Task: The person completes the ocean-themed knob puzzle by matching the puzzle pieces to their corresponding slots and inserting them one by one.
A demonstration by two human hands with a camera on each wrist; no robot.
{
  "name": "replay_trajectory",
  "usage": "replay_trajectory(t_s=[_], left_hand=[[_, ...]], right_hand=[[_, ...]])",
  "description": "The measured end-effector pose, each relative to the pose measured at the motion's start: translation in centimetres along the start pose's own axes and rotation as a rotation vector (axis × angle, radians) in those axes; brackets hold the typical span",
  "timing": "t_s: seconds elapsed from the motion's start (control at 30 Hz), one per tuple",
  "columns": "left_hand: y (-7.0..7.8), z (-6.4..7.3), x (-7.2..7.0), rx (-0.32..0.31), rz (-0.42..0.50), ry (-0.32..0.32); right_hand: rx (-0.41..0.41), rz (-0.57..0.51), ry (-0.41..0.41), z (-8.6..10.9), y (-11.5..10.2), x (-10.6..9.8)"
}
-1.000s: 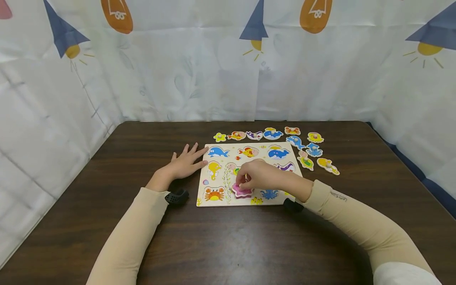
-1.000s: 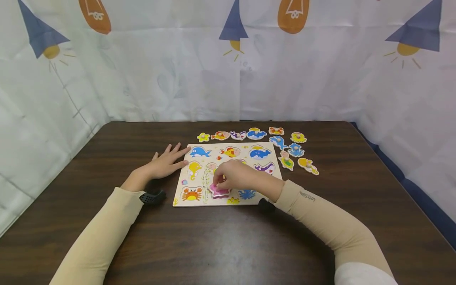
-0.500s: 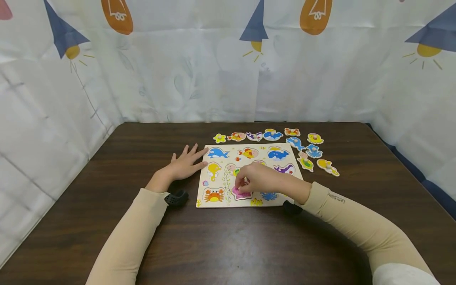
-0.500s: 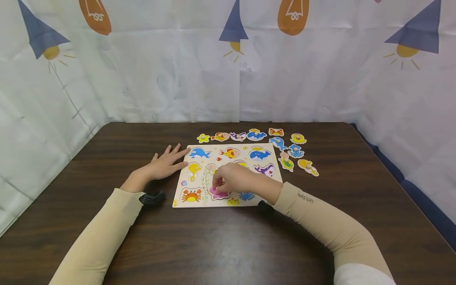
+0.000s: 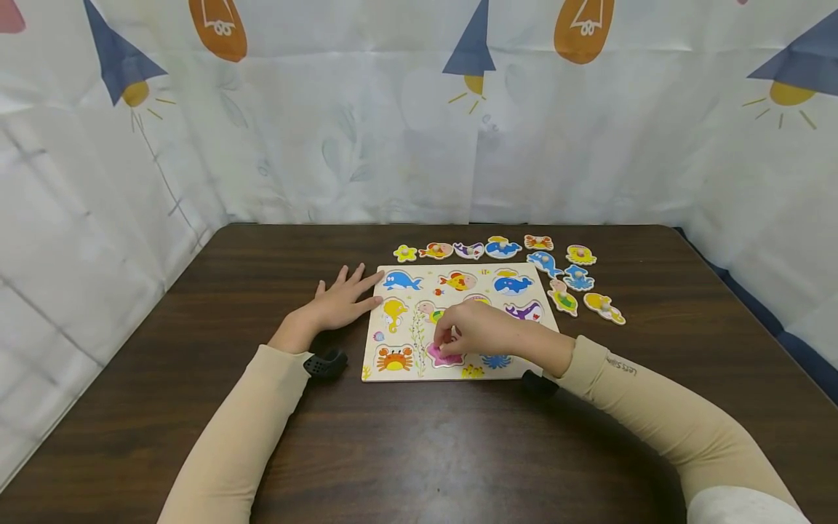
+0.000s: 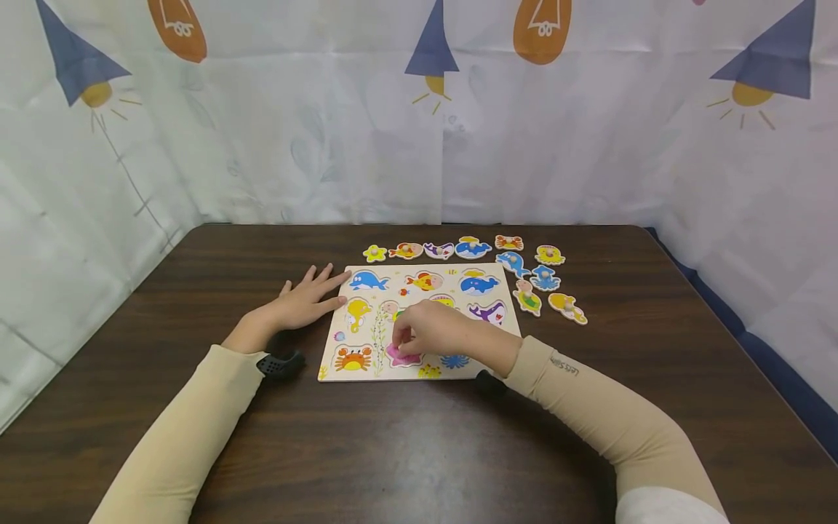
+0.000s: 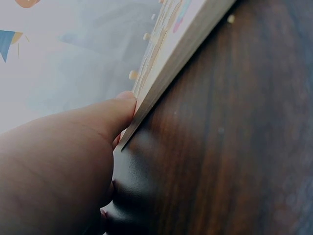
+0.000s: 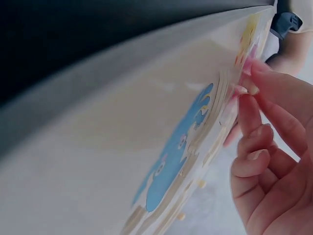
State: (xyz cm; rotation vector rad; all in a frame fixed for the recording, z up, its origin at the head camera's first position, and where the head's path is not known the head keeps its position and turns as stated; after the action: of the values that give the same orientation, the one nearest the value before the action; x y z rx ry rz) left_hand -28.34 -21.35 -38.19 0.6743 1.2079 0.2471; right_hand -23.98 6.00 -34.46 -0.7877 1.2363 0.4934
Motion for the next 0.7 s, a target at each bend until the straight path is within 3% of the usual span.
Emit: replay_trajectory(t_s=[0.37, 0.53, 0.7], left_hand=[[0.7, -0.6, -0.8, 0.022, -0.007, 0.014], [0.3, -0.3, -0.3, 0.027, 0.0, 0.018], [0.0, 0.3, 0.3, 0.022, 0.009, 0.024]], right_hand=[[0.013, -0.003, 0.016, 0.0, 0.9, -0.7], [0.023, -0.013, 0.033, 0.8, 1.3, -1.1], [0.022, -0.035, 0.109, 2.5, 2.9, -2.0]])
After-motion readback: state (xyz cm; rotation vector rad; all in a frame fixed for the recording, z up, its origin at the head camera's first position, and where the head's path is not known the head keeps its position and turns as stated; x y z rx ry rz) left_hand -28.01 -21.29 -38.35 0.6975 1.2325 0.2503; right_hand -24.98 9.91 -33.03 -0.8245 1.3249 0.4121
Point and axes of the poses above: each hand's wrist, its own z-axis away from the middle knuckle, its own x-axis out of the palm, y = z × x, the point moved 2 cm from there along -z, towards the middle knuckle, and after that the axes turned 13 degrees about z, right-handed, at the moved point
